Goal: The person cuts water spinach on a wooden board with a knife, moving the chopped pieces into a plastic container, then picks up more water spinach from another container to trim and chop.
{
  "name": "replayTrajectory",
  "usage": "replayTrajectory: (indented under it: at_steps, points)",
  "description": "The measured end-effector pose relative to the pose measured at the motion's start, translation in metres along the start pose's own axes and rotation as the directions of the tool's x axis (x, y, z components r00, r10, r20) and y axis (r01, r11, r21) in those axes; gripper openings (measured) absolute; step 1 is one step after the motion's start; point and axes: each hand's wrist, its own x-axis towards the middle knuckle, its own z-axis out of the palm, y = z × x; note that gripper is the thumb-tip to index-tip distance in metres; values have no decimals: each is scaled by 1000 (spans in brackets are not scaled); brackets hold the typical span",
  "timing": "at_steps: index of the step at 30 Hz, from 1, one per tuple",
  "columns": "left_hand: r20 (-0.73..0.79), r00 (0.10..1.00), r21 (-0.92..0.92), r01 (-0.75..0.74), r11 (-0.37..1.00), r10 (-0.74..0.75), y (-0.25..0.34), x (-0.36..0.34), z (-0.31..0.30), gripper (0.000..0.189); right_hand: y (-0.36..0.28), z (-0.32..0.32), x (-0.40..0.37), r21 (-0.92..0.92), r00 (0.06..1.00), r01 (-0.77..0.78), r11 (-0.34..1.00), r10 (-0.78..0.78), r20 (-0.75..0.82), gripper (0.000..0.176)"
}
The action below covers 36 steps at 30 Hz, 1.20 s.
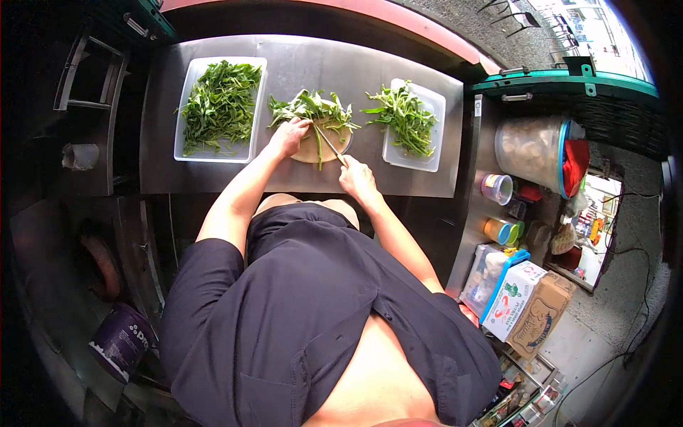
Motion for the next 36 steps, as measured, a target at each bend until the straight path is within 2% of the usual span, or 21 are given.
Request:
replayTrajectory:
  at_steps: [2,7,16,20,22,26,29,36]
  points:
    - [67,997,-39,34,999,-31,7,0,-13,52,2,2,0,15,1000,1,1000,-1,2,26]
    - [63,998,-3,25,1000,-25,3,4,-5,53,-3,-3,2,18,999,-13,1000,12,33,31]
    - [94,995,51,34,998,-39,3,5,-2,54,1,1,2,56,999,36,998,-36,-3,27]
    - [98,994,47,46,998,-50,4,5,-2,53,-1,0,5,16,999,53,998,-53,5,30]
    - [110,993,70,39,997,-46,5,5,-3,52,-5,-1,4,36,1000,24,999,-24,11,24]
    - [107,994,100,22,995,-33,4,6,0,49,-8,6,10,17,1000,29,999,-29,9,24]
    - [140,989,105,35,994,-50,8,7,-5,47,-5,12,13,-23,999,45,999,-44,27,30]
    - [104,992,121,64,991,-76,12,6,0,46,-1,7,13,25,998,53,998,-54,29,23]
